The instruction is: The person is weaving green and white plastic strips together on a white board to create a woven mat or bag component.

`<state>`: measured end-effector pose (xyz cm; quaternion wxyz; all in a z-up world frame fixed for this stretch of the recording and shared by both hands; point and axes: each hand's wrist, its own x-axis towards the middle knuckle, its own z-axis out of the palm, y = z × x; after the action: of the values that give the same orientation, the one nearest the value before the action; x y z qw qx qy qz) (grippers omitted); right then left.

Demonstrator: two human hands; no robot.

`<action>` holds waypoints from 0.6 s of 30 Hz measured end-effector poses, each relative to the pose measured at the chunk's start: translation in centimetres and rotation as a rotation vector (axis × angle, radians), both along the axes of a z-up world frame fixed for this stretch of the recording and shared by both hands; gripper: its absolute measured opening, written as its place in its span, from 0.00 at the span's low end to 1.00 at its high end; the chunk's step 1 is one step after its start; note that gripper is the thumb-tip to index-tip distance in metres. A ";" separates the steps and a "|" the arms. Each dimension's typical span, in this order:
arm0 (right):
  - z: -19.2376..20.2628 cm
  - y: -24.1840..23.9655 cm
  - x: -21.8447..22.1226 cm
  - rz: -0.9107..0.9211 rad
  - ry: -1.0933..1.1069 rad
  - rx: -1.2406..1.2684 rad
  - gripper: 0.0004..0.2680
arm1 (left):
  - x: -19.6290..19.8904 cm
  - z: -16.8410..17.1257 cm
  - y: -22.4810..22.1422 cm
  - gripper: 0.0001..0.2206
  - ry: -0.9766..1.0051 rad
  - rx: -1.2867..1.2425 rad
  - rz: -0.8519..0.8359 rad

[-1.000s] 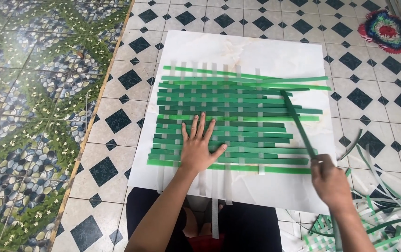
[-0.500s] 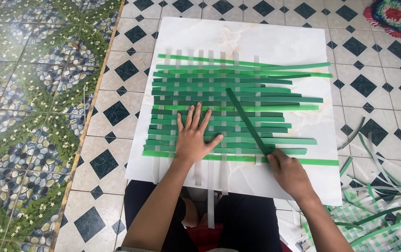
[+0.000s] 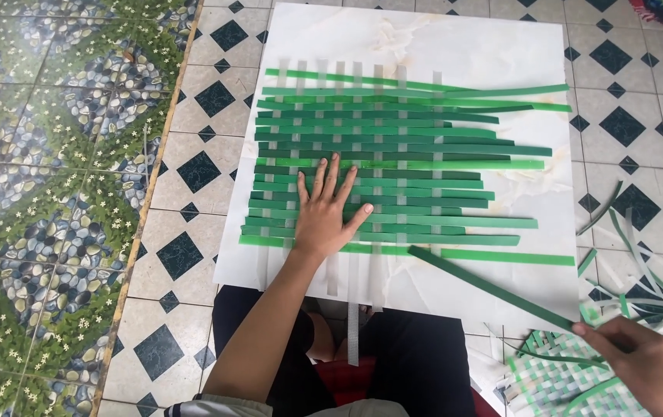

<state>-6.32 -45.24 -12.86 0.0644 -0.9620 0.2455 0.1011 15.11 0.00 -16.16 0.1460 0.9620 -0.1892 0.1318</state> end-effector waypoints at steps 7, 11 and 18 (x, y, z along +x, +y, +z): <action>2.0 3.1 0.3 -0.006 -0.271 0.216 0.15 | -0.5 1.4 0.6 0.17 -0.135 -0.285 -0.397; 2.6 3.6 0.6 -0.082 -0.381 0.423 0.17 | -1.3 3.8 1.7 0.19 0.021 -0.150 -0.440; 6.1 12.7 5.3 -0.014 -0.277 0.390 0.15 | -2.3 2.1 1.4 0.32 0.240 0.143 -0.497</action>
<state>-1.05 -32.49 -6.75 0.2827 -0.9343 0.2167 0.0131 12.80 1.39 -14.03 0.1270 0.9027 -0.4095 -0.0365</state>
